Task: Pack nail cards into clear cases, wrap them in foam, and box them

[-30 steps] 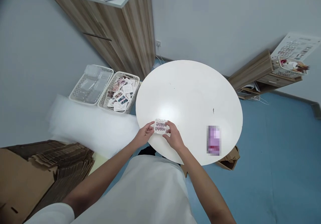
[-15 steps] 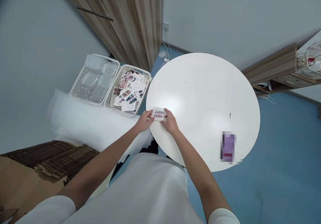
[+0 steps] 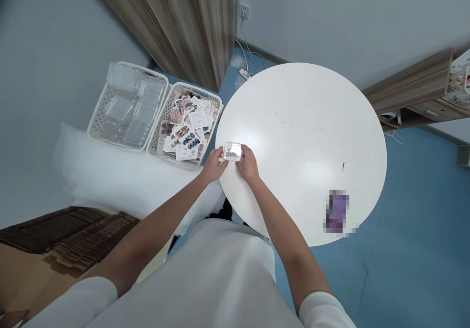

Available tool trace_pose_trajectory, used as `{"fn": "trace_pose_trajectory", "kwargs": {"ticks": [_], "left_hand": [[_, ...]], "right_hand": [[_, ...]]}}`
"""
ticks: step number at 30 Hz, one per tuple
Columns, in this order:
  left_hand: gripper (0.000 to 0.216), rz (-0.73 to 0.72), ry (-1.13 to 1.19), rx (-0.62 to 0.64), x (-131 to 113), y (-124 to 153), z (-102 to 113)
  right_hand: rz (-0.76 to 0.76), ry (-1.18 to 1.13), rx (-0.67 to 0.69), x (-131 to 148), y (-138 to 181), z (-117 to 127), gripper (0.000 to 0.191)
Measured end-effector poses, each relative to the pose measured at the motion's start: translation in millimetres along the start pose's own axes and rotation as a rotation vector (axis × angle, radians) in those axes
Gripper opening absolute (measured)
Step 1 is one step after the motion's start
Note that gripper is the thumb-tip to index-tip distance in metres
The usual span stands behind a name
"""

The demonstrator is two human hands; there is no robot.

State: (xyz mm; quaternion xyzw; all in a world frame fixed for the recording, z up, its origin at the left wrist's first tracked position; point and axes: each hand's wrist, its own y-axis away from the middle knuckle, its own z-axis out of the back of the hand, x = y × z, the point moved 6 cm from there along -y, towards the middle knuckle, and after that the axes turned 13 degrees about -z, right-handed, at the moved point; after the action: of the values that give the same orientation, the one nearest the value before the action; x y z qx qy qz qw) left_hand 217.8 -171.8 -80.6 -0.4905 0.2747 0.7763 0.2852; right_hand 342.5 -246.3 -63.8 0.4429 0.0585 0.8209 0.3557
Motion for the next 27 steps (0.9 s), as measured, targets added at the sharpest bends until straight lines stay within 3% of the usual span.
{"fn": "trace_pose_trajectory", "kwargs": {"ticks": [7, 13, 21, 27], "left_hand": [[0.063, -0.033, 0.012, -0.044, 2.5, 4.9, -2.2], [0.064, 0.015, -0.002, -0.08, -2.9, 33.7, -3.0], [0.047, 0.161, 0.086, -0.248, -12.6, 127.8, -4.2], [0.041, 0.322, -0.011, -0.309, -2.4, 207.3, 0.3]], "right_hand": [[0.079, 0.075, 0.023, 0.3, 2.4, -5.4, 0.071], [0.045, 0.029, 0.059, -16.1, 36.0, -0.5, 0.072], [0.094, -0.034, 0.122, -43.7, 111.6, 7.1, 0.059], [0.195, 0.015, 0.291, -35.4, 137.7, -10.3, 0.045]]}}
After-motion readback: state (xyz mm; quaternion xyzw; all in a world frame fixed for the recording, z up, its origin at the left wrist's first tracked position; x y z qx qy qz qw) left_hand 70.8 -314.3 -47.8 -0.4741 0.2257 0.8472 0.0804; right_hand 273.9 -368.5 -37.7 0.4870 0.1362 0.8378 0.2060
